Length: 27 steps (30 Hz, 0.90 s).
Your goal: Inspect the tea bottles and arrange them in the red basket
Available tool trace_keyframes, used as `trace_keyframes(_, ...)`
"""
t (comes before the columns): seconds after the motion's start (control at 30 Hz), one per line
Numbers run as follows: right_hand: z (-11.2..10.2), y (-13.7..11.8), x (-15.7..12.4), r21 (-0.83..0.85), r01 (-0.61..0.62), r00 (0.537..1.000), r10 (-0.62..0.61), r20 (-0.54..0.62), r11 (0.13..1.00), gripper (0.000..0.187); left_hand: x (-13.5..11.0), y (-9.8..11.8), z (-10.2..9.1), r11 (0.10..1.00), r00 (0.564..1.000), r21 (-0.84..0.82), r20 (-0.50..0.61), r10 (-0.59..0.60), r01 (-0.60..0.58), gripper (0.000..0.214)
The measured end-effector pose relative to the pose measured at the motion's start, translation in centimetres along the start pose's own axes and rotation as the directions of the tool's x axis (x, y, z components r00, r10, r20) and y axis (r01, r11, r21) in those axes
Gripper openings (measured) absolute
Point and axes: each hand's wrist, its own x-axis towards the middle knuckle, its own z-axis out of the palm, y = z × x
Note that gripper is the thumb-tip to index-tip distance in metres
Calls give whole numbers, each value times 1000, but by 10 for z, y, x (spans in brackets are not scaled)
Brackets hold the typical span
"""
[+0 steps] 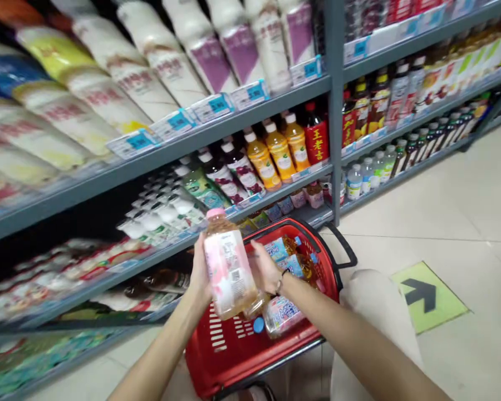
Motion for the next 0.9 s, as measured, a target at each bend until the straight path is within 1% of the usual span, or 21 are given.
trace_keyframes(0.03, 4, 10, -1, 64, -59, 998, 59, -3, 996, 77, 3, -4, -21, 999, 999, -49, -40, -8, 6, 39)
trace_keyframes(0.07, 7, 21, -1, 94, -118, 993, 120, -9, 989, 77, 5, -9, -39, 996, 997, -91, -71, -17, 10, 36)
trace_keyframes(0.1, 9, 32, -1, 90, -174, 984, 176, -19, 981, 74, 7, -13, -54, 993, 995, -119, -92, -32, 21, 34)
trace_keyframes(0.17, 7, 51, 1, 59, -228, 970, 232, -70, 972, 69, 10, -20, -76, 989, 994, -145, -102, -50, 35, 31)
trace_keyframes(0.23, 2, 64, 3, 8, -210, 963, 208, -171, 978, 71, 11, -21, -90, 992, 998, -123, -61, -36, 28, 31)
trace_keyframes(0.3, -4, 71, 5, -82, -181, 943, 149, -297, 980, 78, 12, -20, -99, 998, 1000, -66, -7, -2, 2, 40)
trace_keyframes(0.37, -7, 76, 2, -190, -194, 922, 113, -371, 962, 82, 10, -19, -107, 1000, 998, 11, 55, 27, -28, 49)
trace_keyframes(0.47, -5, 84, -8, -293, -197, 917, 71, -391, 936, 82, 4, -22, -116, 994, 988, 97, 149, 42, -57, 53)
trace_keyframes(0.57, 5, 91, -20, -359, -176, 940, 48, -339, 916, 77, -1, -30, -120, 998, 980, 56, 199, 13, -25, 55)
trace_keyframes(0.67, 15, 97, -28, -424, -139, 964, 25, -263, 895, 74, -3, -39, -117, 999, 966, -10, 258, -36, 40, 70)
trace_keyframes(0.77, 21, 100, -34, -466, -114, 968, -7, -250, 877, 69, -3, -43, -114, 995, 940, 5, 329, -93, 97, 73)
trace_keyframes(0.9, 26, 97, -39, -497, -125, 969, -2, -247, 859, 66, -1, -45, -112, 992, 927, 3, 356, -119, 126, 70)
